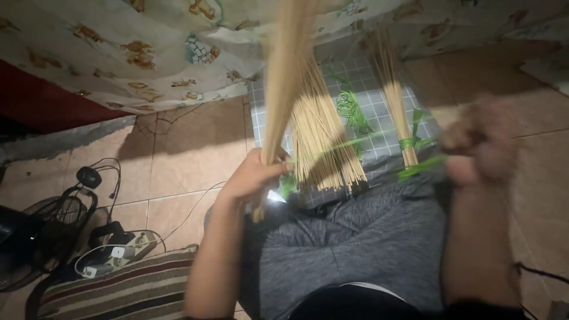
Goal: Bundling and tying thin wooden sticks together using green plastic strips while sitting on the floor.
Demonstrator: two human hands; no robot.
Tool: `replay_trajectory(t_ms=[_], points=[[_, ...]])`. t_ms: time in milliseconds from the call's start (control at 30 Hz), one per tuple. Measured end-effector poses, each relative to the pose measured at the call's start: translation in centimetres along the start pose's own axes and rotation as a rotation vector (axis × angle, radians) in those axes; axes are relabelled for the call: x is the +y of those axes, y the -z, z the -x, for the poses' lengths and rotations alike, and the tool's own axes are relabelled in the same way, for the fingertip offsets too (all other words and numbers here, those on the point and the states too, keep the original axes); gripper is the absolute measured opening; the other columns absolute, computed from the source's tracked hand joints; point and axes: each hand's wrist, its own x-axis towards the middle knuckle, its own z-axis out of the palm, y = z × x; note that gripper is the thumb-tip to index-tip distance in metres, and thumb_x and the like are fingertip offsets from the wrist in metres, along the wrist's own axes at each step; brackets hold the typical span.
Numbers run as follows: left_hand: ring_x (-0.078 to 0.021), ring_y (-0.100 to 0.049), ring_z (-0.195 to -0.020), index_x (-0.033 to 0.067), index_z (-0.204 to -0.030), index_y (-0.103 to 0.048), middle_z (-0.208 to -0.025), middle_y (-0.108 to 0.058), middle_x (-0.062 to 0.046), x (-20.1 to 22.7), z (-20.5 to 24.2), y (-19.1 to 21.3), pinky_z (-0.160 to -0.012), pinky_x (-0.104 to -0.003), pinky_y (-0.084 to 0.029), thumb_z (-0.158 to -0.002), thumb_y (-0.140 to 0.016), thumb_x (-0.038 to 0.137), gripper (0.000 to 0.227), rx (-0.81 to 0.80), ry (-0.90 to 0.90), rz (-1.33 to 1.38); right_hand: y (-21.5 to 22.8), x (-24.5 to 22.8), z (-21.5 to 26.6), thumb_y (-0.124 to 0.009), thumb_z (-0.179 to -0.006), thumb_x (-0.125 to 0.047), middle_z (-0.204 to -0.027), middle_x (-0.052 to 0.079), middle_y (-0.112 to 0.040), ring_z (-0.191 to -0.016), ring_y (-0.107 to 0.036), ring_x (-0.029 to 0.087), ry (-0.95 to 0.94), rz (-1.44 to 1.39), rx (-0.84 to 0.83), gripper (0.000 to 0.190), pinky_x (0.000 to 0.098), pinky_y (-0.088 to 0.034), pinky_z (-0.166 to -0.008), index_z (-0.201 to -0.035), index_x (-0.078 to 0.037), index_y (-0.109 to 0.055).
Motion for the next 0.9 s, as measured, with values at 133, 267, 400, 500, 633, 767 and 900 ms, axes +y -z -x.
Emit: replay_trajectory(t_ms=[133, 267, 400, 500, 633, 767, 900], points=[[-0.0175, -0.059, -0.058, -0.0018, -0.085, -0.074, -0.066, -0.065, -0.009, 3.4, 2.6, -1.6, -0.056, -0.027, -0.051, -0.070, -0.070, 0.007, 0.017, 0.094, 0.017, -0.413, 8.6, -2.6, 0.7, -0.082, -0.057, -0.038, -0.061, -0.014, -0.055, -0.040, -0.038, -0.006, 0.442, 0.600, -0.286, 0.050, 0.0148, -0.031, -0.042, -0.095, -0.015, -0.059], [-0.0200, -0.066, -0.062, 0.0052, -0.096, -0.075, -0.074, -0.074, -0.008, 2.8, 2.6, -1.8, -0.061, -0.031, -0.053, -0.080, -0.068, 0.017, 0.021, 0.218, -0.060, -0.754, 23.5, -2.1, 4.3, -0.070, -0.066, -0.013, -0.069, 0.001, -0.058, -0.053, -0.048, 0.011, 0.382, 0.987, -0.319, 0.029, 0.0261, -0.039, -0.053, -0.092, -0.004, -0.061], [-0.0137, -0.054, -0.054, 0.0001, -0.099, -0.075, -0.067, -0.064, -0.007, 2.0, 1.9, -3.8, -0.051, -0.028, -0.046, -0.085, -0.070, 0.007, 0.016, 0.263, -0.102, -0.330, 32.6, 0.5, 5.3, -0.052, -0.077, 0.018, -0.080, 0.021, -0.061, -0.068, -0.058, 0.033, 0.299, 1.489, -0.328, 0.017, 0.0417, -0.049, -0.067, -0.088, 0.012, -0.064], [-0.0089, -0.045, -0.043, 0.0031, -0.124, -0.067, -0.053, -0.048, 0.005, 1.9, 1.1, -5.7, -0.038, -0.026, -0.041, -0.081, -0.078, 0.026, 0.050, -0.003, -0.348, -0.053, -8.5, -8.9, 1.6, -0.068, -0.083, -0.015, -0.054, 0.006, -0.072, -0.032, -0.043, 0.017, -0.235, 1.357, -0.254, 0.023, 0.0318, -0.034, -0.035, -0.104, -0.014, -0.079], [-0.0086, -0.053, -0.046, -0.0023, -0.143, -0.052, -0.057, -0.059, 0.001, 4.3, 1.6, -9.3, -0.046, -0.023, -0.041, -0.073, -0.080, 0.028, 0.081, -0.215, -0.373, -0.052, -13.7, -6.3, -0.8, -0.061, -0.089, -0.019, -0.052, 0.000, -0.076, -0.029, -0.050, 0.010, -0.171, 1.185, -0.538, 0.022, 0.0230, -0.035, -0.029, -0.100, -0.015, -0.080], [-0.0091, -0.054, -0.048, 0.0096, -0.080, -0.059, -0.060, -0.057, 0.000, 1.8, 1.0, -5.8, -0.038, -0.023, -0.046, -0.086, -0.073, 0.025, 0.022, -0.361, -0.319, -0.038, -13.9, -5.7, -2.8, -0.079, -0.088, -0.031, -0.090, 0.030, -0.070, -0.076, -0.067, 0.037, -0.842, 1.317, 0.275, 0.048, 0.0460, -0.054, -0.067, -0.100, 0.015, -0.070], [-0.0061, -0.037, -0.028, 0.0015, -0.079, -0.063, -0.039, -0.040, 0.002, 0.4, 3.6, 0.2, -0.028, -0.021, -0.032, -0.088, -0.075, 0.005, 0.016, -0.125, -0.135, 0.229, -15.4, -4.7, -3.7, -0.078, -0.087, -0.028, -0.092, 0.027, -0.070, -0.077, -0.067, 0.035, -0.770, 1.290, 0.222, 0.045, 0.0446, -0.054, -0.068, -0.105, 0.012, -0.068]])
